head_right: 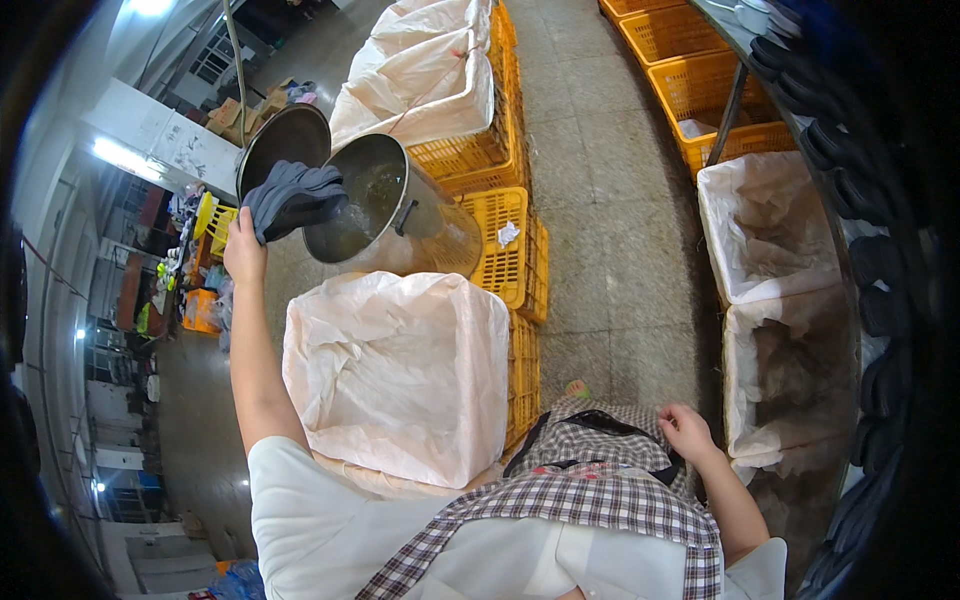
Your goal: The person repeatedly picks up stacks of gray and black slide sandals from a metal bowl, inspects them, and places them into white bins or onto a shelf. The person handles the sandals one at a time, turning them over to check the soles before stacking them.
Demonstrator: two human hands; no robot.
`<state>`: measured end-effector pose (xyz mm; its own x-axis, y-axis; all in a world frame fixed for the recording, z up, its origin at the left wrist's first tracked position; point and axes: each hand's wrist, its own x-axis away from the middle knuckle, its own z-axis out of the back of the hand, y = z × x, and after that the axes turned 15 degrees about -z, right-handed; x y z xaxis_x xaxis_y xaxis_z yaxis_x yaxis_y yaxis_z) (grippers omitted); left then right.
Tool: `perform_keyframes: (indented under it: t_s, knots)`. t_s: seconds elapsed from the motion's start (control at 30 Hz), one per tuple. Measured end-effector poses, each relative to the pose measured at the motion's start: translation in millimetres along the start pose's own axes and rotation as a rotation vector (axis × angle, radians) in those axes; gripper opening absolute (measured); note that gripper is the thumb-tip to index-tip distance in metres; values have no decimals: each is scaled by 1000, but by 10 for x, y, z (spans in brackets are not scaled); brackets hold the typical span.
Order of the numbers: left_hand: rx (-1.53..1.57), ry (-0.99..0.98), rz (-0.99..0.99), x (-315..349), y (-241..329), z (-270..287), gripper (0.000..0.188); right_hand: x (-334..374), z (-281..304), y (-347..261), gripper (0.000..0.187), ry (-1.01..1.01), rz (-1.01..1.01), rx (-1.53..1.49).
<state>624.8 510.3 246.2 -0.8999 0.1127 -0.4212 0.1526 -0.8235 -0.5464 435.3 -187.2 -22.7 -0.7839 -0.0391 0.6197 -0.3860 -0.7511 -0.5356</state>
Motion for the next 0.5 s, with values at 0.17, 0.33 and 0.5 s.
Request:
perform_keyframes:
  t_s: [0.17,0.33,0.5]
  knots:
    - [11,-56,78,373,286,-105,59,160,-40,240,16,25,-5,-73]
    - [66,-122,191,659,426,-143,55,330,-126,451,17,0,-40,-91]
    - [62,-16,278,719,310,117,50,455,-179,690,18,21,-12,-90]
